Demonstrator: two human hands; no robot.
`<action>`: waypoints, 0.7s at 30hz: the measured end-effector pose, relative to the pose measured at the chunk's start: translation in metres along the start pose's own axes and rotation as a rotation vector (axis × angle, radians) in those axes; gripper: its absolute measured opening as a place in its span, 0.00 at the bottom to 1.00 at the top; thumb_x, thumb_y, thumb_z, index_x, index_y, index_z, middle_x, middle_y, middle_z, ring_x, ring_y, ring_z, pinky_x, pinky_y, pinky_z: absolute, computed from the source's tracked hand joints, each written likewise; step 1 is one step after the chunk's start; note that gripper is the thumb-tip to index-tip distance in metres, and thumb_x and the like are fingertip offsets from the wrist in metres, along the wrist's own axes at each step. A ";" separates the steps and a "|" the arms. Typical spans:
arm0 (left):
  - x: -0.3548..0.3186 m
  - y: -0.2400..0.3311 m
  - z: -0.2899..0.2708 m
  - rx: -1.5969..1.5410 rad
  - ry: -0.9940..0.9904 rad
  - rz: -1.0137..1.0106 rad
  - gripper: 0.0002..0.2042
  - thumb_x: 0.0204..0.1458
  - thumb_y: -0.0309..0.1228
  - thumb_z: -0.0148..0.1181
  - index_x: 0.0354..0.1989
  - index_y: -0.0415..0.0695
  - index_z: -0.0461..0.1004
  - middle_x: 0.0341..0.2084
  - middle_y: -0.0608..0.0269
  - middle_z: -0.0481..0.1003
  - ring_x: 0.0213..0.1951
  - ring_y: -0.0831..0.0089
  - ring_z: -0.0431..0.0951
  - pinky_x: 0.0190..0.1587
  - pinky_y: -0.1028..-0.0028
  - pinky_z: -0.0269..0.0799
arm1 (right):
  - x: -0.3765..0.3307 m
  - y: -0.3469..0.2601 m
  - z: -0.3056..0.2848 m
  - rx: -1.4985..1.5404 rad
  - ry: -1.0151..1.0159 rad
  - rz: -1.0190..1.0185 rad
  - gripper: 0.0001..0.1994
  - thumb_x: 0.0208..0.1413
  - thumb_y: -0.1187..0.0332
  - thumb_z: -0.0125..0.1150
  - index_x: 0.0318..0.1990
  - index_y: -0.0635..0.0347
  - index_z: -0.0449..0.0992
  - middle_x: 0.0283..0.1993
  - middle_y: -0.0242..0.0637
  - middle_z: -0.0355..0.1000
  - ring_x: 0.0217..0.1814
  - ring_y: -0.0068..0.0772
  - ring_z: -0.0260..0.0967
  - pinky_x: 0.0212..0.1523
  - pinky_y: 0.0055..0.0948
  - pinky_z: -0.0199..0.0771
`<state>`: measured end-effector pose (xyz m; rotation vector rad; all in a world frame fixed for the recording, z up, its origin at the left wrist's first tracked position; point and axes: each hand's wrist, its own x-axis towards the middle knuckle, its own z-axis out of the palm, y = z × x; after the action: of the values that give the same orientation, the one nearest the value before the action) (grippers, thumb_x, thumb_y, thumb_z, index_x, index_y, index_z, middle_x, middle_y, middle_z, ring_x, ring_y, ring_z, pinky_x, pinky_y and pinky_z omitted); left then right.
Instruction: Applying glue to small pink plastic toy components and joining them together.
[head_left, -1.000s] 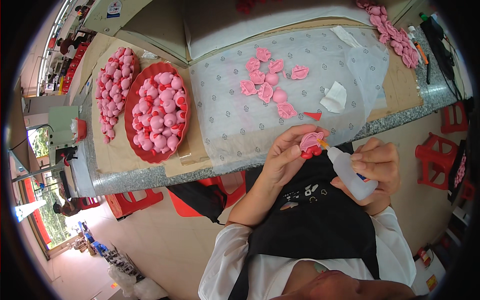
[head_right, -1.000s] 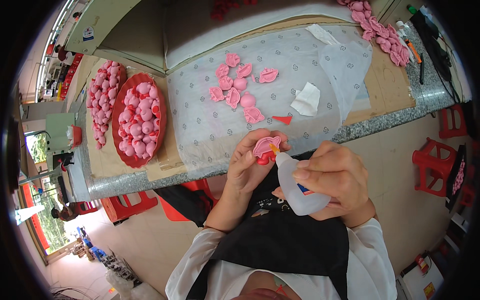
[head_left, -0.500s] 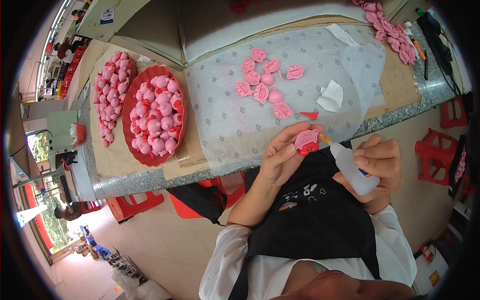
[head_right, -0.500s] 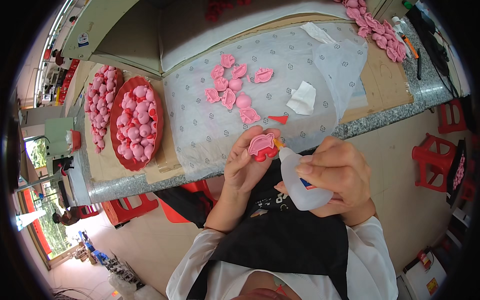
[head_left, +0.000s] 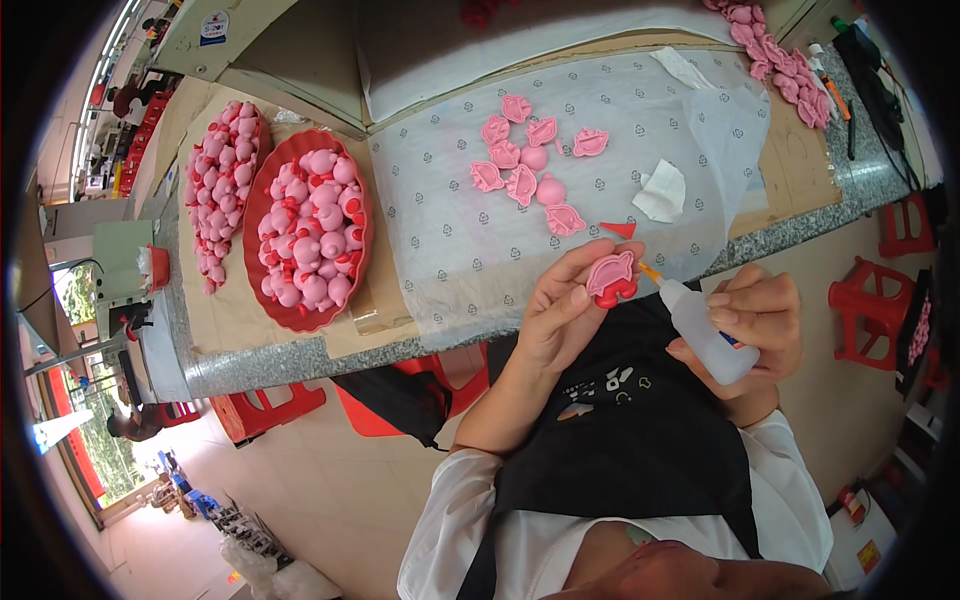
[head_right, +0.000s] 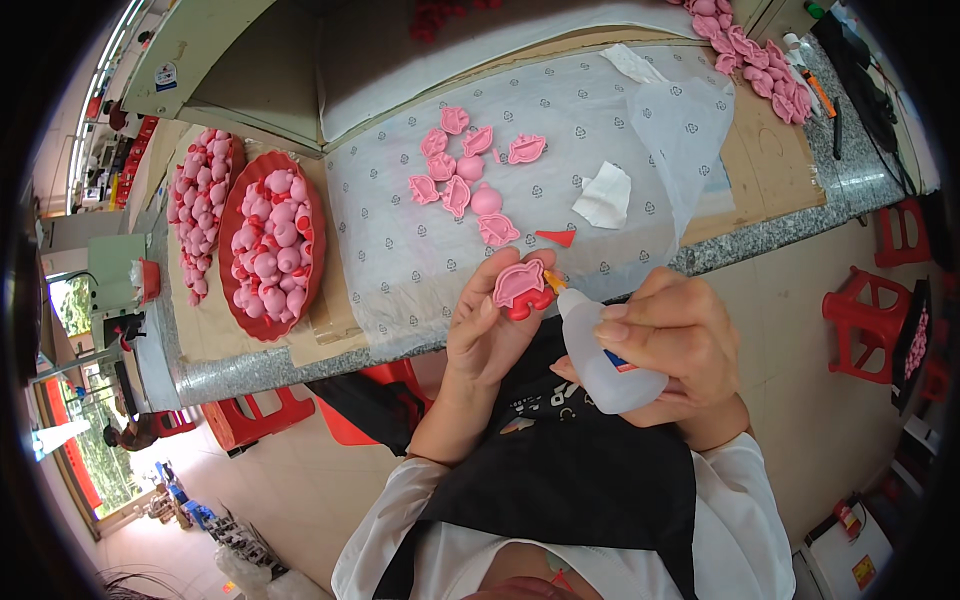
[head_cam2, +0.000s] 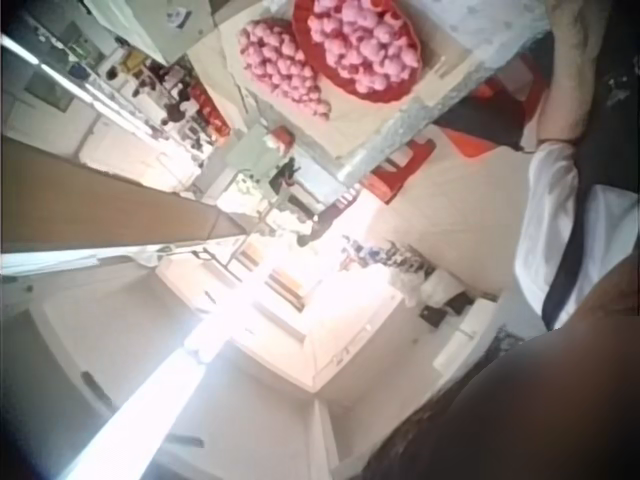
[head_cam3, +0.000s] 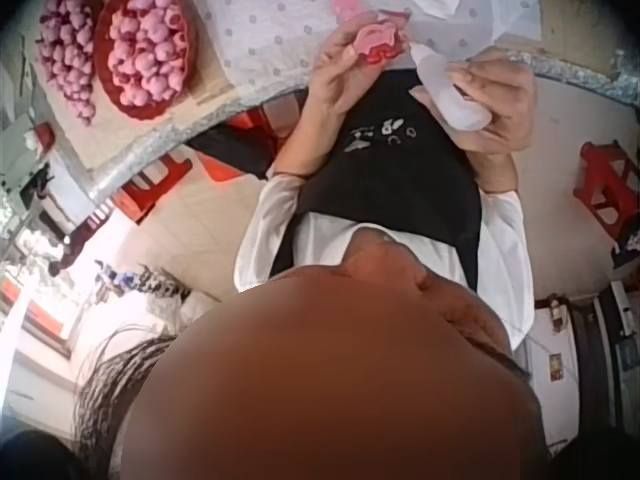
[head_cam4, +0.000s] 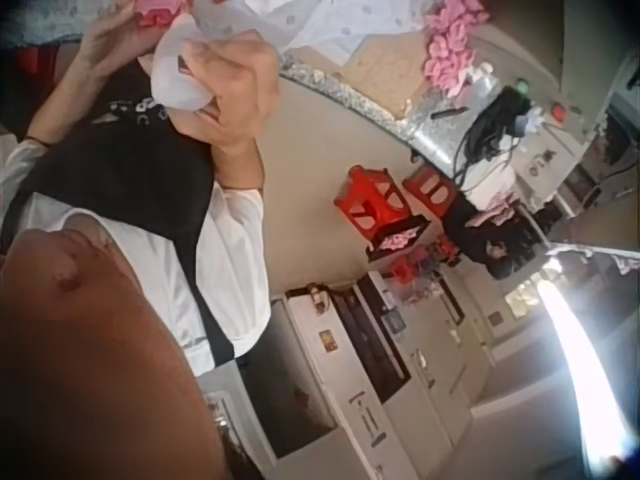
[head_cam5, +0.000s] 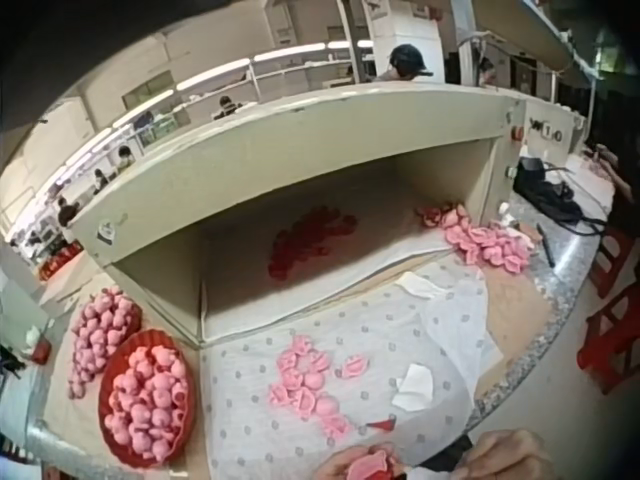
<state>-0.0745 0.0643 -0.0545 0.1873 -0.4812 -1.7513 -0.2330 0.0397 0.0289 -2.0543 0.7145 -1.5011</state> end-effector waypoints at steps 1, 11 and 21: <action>0.000 0.000 -0.001 0.006 0.008 -0.004 0.21 0.46 0.30 0.49 0.50 0.40 0.57 0.49 0.46 0.58 0.51 0.60 0.58 0.54 0.64 0.48 | 0.000 0.000 0.001 -0.008 0.001 -0.004 0.25 0.18 0.76 0.72 0.31 0.59 0.68 0.29 0.36 0.61 0.19 0.26 0.59 0.16 0.20 0.57; 0.000 -0.002 -0.002 0.023 0.012 0.037 0.21 0.46 0.29 0.48 0.50 0.38 0.56 0.49 0.47 0.58 0.52 0.62 0.58 0.55 0.66 0.47 | 0.000 0.001 0.002 -0.003 -0.005 -0.023 0.24 0.18 0.75 0.72 0.31 0.60 0.68 0.28 0.36 0.62 0.18 0.27 0.60 0.15 0.20 0.57; 0.001 -0.002 0.000 0.046 0.045 0.045 0.21 0.46 0.30 0.49 0.50 0.38 0.57 0.49 0.48 0.58 0.51 0.62 0.60 0.54 0.65 0.48 | -0.001 -0.001 0.003 -0.017 -0.038 -0.056 0.22 0.19 0.74 0.71 0.29 0.61 0.69 0.26 0.37 0.64 0.17 0.27 0.60 0.13 0.21 0.58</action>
<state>-0.0763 0.0638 -0.0550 0.2465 -0.4896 -1.6893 -0.2302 0.0415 0.0279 -2.1259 0.6623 -1.4866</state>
